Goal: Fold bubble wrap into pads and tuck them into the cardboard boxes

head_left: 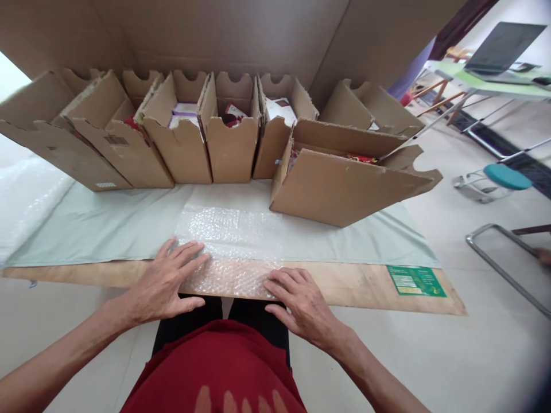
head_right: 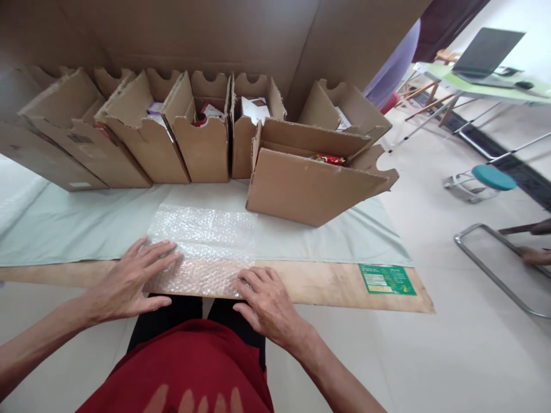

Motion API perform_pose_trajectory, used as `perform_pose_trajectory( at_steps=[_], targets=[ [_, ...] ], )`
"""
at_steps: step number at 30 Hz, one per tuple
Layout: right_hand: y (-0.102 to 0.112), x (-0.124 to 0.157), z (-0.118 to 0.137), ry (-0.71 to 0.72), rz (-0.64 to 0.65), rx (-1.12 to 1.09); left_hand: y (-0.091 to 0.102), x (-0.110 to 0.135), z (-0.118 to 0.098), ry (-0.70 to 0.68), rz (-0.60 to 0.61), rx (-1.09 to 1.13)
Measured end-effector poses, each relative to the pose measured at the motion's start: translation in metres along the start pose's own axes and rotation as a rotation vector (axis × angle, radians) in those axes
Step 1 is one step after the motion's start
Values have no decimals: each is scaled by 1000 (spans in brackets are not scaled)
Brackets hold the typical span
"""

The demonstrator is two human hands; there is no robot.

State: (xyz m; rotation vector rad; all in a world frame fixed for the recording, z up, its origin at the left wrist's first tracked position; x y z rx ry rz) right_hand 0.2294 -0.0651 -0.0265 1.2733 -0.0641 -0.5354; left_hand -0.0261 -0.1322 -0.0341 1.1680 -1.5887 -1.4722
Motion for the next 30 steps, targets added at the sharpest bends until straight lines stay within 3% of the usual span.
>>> perform_pose_trajectory(
  at_steps=[5, 10, 14, 16, 19, 21, 24, 30],
  targets=[
    [-2, 9, 3, -3, -37, 17, 2, 11, -11, -11, -13, 12],
    [23, 15, 7, -25, -146, -251, 5, 19, -3, 15, -43, 101],
    [50, 17, -7, -192, -207, -522, 11, 20, 6, 51, -124, 297],
    [56, 19, -26, -354, -284, -586, 15, 14, 14, 177, -150, 452],
    [50, 22, -59, -581, -412, -668, 12, 2, 29, 510, -82, 592],
    [39, 19, -75, -647, -444, -727, 11, -8, 33, 644, -43, 619],
    [23, 15, -87, -681, -426, -695, 10, -21, 37, 684, -59, 613],
    [11, 18, -91, -751, -339, -329, -3, -28, 47, 702, 2, 413]
  ],
)
Point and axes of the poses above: each hand's wrist, its own x-axis away from the middle knuckle, its own y-axis out of the back of the hand, z = x × y, the point moved 7 cm from there along -x, towards the middle knuckle, and after that the axes turned 2 degrees about z, right-handed, at the moved point
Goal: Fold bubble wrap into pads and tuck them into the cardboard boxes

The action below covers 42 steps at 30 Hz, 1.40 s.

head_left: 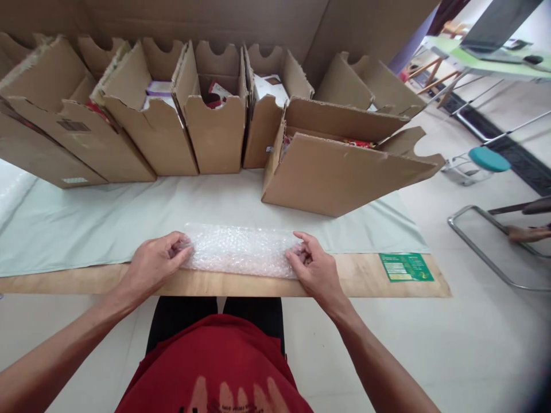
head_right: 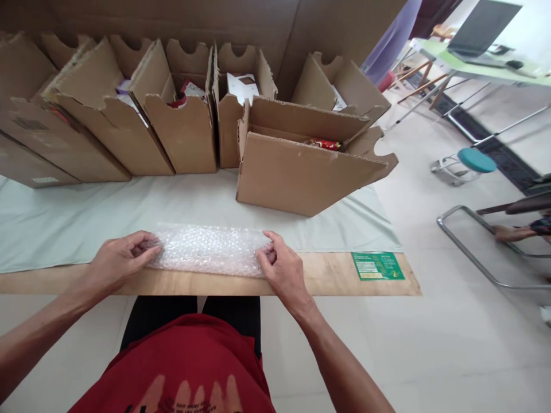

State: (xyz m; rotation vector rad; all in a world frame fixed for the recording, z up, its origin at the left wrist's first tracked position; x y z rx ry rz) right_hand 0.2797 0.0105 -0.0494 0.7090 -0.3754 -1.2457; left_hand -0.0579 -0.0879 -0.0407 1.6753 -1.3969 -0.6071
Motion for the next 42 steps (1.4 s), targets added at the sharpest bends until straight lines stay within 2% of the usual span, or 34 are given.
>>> perform_pose_trajectory(
  at_steps=[5, 11, 14, 17, 21, 24, 27, 29, 31, 33, 35, 37, 39, 42],
  targets=[
    [-1, -3, -1, 82, -22, 167, -3, -2, -1, -22, -35, -214],
    [3, -16, 5, 212, -11, 305, 4, -4, -1, 11, -43, -293],
    [0, -30, 9, 253, 60, 381, 4, -9, -1, 23, -5, -295],
    [-5, -46, 13, 243, 194, 391, 2, -13, -7, -18, 21, -294],
    [-3, -48, 22, 193, 287, 270, 5, -11, -17, -45, 33, -232],
    [0, -27, 25, 87, 310, 35, 21, -14, -21, -45, -1, -182],
    [-9, 3, 32, 10, 375, -244, 45, -36, -37, -137, -162, -215],
    [-22, 19, 37, -15, 424, -362, 52, -60, -53, -234, -279, -248],
    [-35, 27, 39, -50, 441, -415, 48, -82, -67, -276, -351, -261],
    [-43, 28, 36, -109, 433, -433, 36, -92, -77, -297, -379, -246],
    [-47, 25, 31, -170, 436, -453, 17, -81, -85, -389, -375, -195],
    [-48, 23, 29, -196, 464, -473, -3, -50, -92, -559, -321, -122],
    [-47, 23, 32, -191, 520, -505, -21, -15, -92, -689, -210, -49],
    [-48, 24, 40, -214, 614, -628, -36, 18, -82, -700, -29, 44]
  ],
)
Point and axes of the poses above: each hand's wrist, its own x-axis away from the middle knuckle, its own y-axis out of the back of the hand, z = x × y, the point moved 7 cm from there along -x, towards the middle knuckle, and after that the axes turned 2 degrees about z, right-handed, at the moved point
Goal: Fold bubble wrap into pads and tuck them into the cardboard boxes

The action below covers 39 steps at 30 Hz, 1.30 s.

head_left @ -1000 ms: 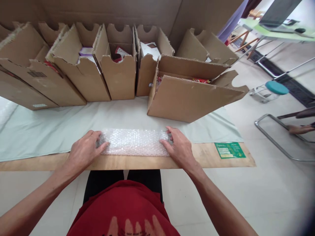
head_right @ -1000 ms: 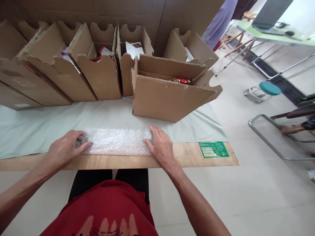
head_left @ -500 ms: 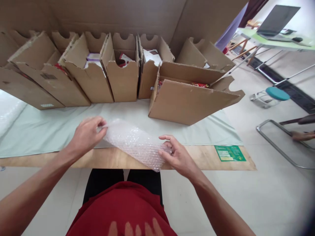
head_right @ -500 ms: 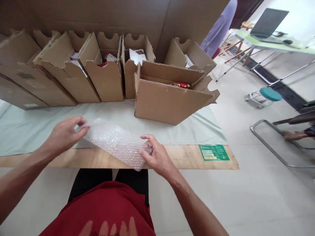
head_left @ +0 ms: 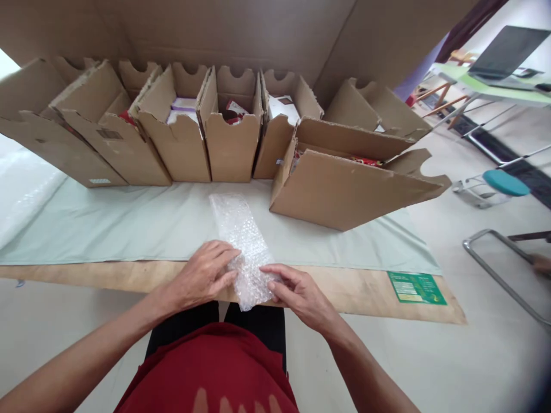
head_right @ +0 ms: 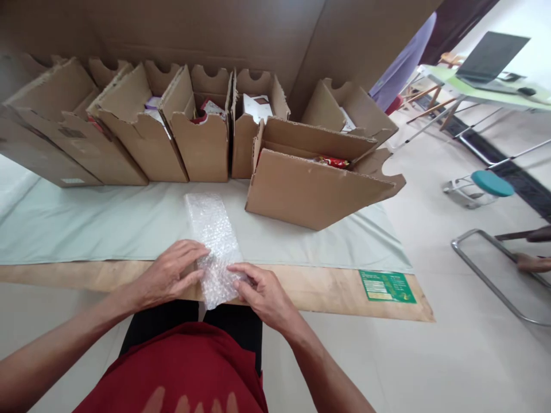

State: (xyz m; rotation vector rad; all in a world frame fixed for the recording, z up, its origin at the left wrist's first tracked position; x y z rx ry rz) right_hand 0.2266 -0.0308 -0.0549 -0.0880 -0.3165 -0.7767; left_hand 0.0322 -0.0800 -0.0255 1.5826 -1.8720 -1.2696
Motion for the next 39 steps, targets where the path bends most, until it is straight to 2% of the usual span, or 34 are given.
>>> perform_pose_trajectory(
  at_steps=[2, 5, 7, 9, 11, 13, 17, 20, 23, 25, 29, 32, 35, 39],
  targets=[
    [-4, -3, 6, -10, 16, -118, -1, 11, 2, 45, 47, 98],
    [-7, -16, 20, 37, -43, -285, 4, 17, 11, 88, 66, 305],
    [-12, -29, 28, 83, -47, -399, 4, 19, 18, 139, 56, 422],
    [-18, -42, 32, 97, -22, -504, 2, 20, 26, 243, -2, 446],
    [-23, -53, 31, 88, -13, -557, -1, 20, 33, 359, -107, 407],
    [-25, -60, 26, 60, -23, -552, -3, 19, 33, 411, -245, 356],
    [-26, -66, 20, 9, -22, -473, -1, 16, 20, 323, -448, 135],
    [-26, -68, 20, 5, -6, -411, 0, 17, 9, 265, -457, -95],
    [-24, -65, 22, 53, 2, -293, 0, 16, 6, 255, -374, -279],
    [-20, -60, 28, 170, -31, -101, 1, 16, 7, 261, -332, -338],
    [-20, -41, 44, 561, -119, 635, 4, 13, 10, 256, -285, -336],
    [-29, -39, 40, 696, -103, 1058, 6, 13, 10, 239, -264, -327],
    [-30, -41, 40, 769, -134, 1151, 8, 16, 6, 202, -250, -327],
    [-27, -36, 50, 773, -149, 1003, 16, 21, -3, 116, -280, -249]
  ],
)
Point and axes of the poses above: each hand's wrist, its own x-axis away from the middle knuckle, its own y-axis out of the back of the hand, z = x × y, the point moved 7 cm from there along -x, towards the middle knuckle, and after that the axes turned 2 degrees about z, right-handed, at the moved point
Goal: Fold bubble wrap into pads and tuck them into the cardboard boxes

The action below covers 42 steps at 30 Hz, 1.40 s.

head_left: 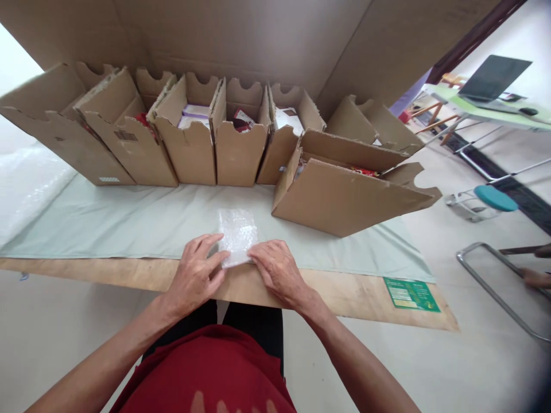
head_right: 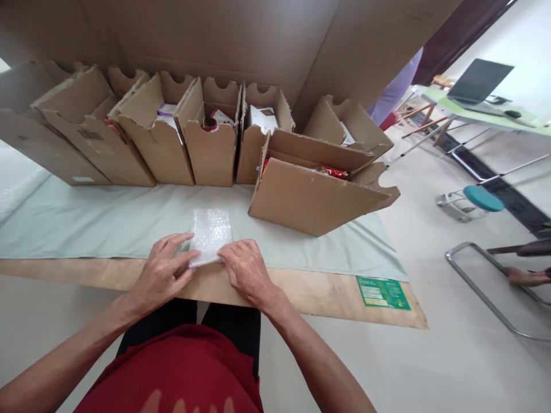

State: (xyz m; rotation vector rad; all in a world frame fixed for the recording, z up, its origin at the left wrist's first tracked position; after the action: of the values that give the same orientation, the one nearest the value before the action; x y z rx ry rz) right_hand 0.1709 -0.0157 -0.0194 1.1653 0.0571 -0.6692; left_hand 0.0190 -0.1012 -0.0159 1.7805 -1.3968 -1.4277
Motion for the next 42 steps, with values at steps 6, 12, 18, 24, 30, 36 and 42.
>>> perform_pose_trajectory(
  at_steps=[6, 12, 18, 24, 30, 36, 42],
  targets=[
    [9, -5, -11, -264, 16, -229, 1, 1, 14, 237, 14, 309],
    [2, -13, -23, -273, -95, -61, -12, -2, 31, 454, -25, 302],
    [5, 0, 14, 24, -58, 161, -18, -11, 37, 438, -60, 222],
    [-6, -8, 2, -113, 13, 29, -15, 8, 38, 638, -163, 572],
    [-5, -7, -4, -414, -36, -510, -36, 22, 24, 847, -107, 1192],
    [5, 17, -8, -503, -7, -733, -35, 7, 8, 744, -36, 1135],
    [34, 23, -11, -385, 157, -843, -20, -21, -43, 315, 184, 815]
  ],
)
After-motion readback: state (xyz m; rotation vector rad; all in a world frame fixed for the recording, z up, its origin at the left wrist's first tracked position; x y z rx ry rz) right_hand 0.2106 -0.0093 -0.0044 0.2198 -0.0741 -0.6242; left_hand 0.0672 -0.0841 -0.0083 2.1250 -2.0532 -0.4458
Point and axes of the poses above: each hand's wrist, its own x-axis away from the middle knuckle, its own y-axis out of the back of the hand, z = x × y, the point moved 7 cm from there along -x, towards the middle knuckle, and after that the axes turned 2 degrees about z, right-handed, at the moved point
